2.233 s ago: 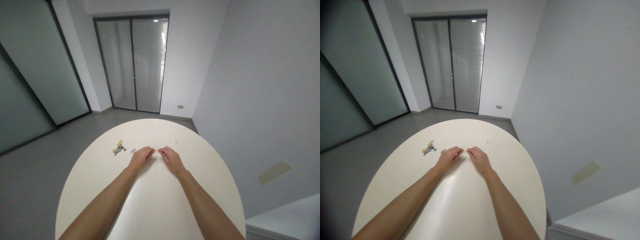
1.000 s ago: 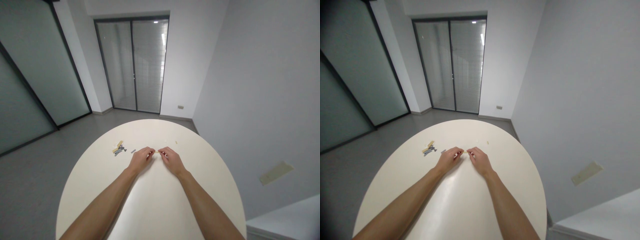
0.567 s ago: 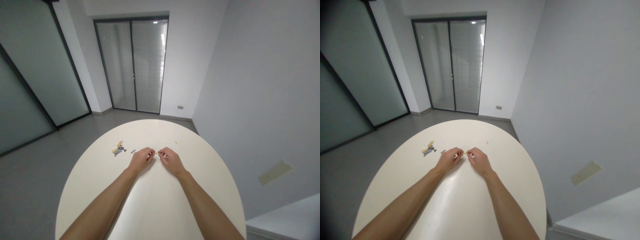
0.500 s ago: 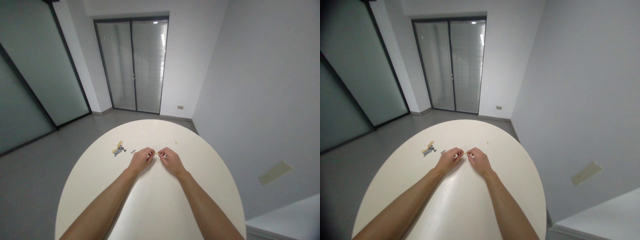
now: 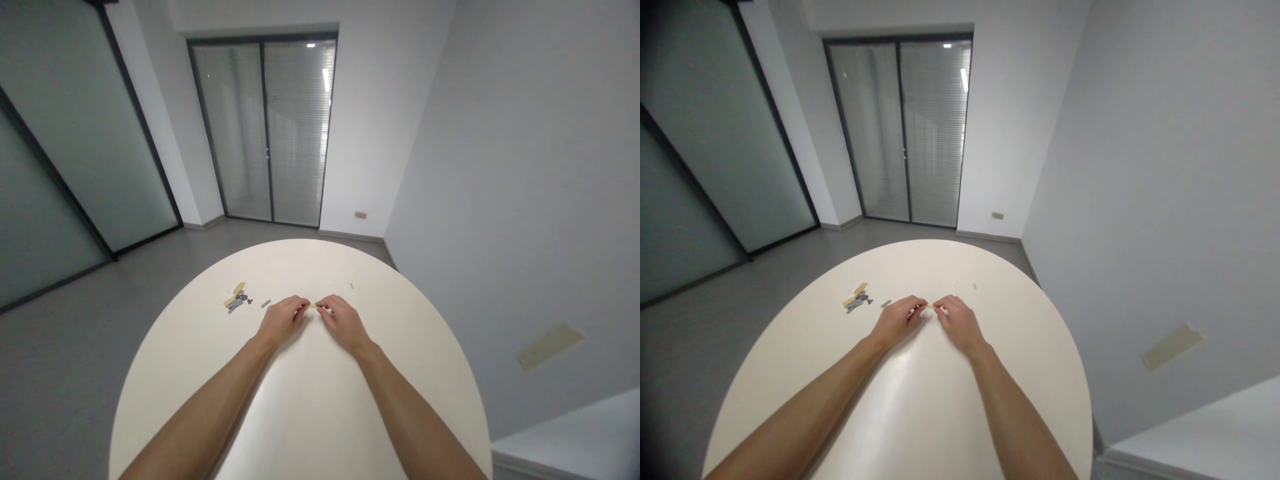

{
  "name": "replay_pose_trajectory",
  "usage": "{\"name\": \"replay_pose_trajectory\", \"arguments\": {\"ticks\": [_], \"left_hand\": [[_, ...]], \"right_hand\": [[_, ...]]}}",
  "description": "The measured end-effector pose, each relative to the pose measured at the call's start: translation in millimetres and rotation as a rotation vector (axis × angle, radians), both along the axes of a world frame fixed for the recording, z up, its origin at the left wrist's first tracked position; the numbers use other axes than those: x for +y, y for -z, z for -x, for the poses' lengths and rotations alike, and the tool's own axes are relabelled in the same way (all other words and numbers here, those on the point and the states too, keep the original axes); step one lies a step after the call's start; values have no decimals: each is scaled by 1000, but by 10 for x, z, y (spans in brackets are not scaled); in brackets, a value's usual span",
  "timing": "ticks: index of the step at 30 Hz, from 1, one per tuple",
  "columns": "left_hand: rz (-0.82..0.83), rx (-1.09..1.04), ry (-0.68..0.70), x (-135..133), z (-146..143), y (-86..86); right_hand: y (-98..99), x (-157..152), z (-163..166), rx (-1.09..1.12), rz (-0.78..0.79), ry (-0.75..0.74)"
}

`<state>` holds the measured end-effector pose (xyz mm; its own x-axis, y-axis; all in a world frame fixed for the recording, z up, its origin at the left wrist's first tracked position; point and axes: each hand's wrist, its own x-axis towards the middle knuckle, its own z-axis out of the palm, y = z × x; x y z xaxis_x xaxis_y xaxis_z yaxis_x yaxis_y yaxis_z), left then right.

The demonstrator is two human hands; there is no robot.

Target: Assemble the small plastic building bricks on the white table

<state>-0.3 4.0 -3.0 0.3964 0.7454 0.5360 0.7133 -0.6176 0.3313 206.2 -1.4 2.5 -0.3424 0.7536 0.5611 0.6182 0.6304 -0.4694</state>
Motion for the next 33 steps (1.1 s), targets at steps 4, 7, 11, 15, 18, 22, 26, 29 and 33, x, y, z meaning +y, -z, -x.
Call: {"name": "replay_pose_trajectory", "arguments": {"ticks": [4, 7, 11, 15, 18, 22, 26, 29, 33], "left_hand": [[7, -2, -9, 2, 4, 1], [16, 7, -16, 7, 7, 13], [23, 16, -16, 17, 10, 33], [27, 14, -23, 8, 9, 25], [38, 21, -22, 0, 7, 19], [34, 23, -34, 0, 6, 22], [35, 13, -29, -8, 5, -1], [42, 10, -26, -18, 4, -28], [42, 10, -30, -19, 3, -32]], "right_hand": [[0, 3, -4, -3, 7, -25], [7, 12, -10, -8, 9, -35], [12, 18, -16, -20, 16, -36], [12, 16, -18, -20, 22, -27], [13, 15, -19, -20, 33, -24], [13, 9, -16, -26, 46, 4], [5, -2, -10, -30, 59, 21], [1, -3, -8, -40, 65, 27], [10, 6, -9, -48, 72, 31]]}}
